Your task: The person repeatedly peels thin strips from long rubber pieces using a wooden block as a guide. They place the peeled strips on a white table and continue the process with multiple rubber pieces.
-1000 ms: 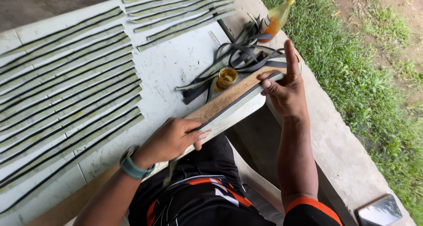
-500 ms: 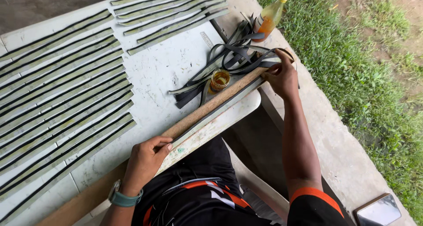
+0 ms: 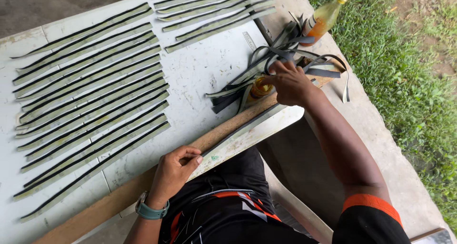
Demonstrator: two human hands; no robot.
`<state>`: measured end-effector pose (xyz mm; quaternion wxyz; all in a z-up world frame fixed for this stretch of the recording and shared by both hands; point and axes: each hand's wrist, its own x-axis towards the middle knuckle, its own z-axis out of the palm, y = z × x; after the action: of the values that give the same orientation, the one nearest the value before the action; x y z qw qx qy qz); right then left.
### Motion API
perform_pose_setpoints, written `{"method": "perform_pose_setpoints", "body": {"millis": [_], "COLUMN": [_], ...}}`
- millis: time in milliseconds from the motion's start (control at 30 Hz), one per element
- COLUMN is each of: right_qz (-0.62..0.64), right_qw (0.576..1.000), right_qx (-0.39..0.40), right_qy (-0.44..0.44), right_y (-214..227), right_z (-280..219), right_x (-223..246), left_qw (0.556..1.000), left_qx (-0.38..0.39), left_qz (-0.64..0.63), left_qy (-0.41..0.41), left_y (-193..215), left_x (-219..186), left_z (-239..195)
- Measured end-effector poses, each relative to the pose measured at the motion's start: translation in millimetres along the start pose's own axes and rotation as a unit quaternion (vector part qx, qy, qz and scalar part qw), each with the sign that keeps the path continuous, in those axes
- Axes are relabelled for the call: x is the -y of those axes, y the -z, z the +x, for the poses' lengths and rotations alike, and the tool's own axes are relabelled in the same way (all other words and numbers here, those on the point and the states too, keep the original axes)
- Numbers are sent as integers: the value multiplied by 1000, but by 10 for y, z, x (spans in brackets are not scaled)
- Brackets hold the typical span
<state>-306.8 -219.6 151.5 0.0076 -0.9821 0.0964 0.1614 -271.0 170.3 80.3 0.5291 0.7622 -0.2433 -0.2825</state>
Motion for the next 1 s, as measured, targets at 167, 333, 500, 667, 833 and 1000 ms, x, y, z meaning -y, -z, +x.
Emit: {"method": "perform_pose_setpoints", "body": {"millis": [167, 333, 500, 667, 833, 1000], "right_qz": [-141, -177, 43, 335, 633, 563], "right_qw": [980, 968, 998, 904, 756, 820], "right_qx": [137, 176, 52, -109, -140, -67], "right_qy": [-22, -39, -16, 243, 95, -77], "right_y": [-83, -45, 158, 234, -81, -425], "right_z": [304, 361, -33, -832, -1435, -1315], "right_x": [131, 225, 72, -361, -665, -845], "left_qw": [999, 999, 999, 999, 997, 995], "left_qx": [6, 12, 9, 6, 9, 1], "left_qz": [-21, -35, -22, -45, -64, -69], "left_qy": [30, 28, 34, 28, 38, 68], "left_y": [-21, 16, 26, 22, -5, -1], "left_x": [98, 4, 18, 108, 142, 183], "left_z": [-19, -7, 14, 4, 8, -4]}}
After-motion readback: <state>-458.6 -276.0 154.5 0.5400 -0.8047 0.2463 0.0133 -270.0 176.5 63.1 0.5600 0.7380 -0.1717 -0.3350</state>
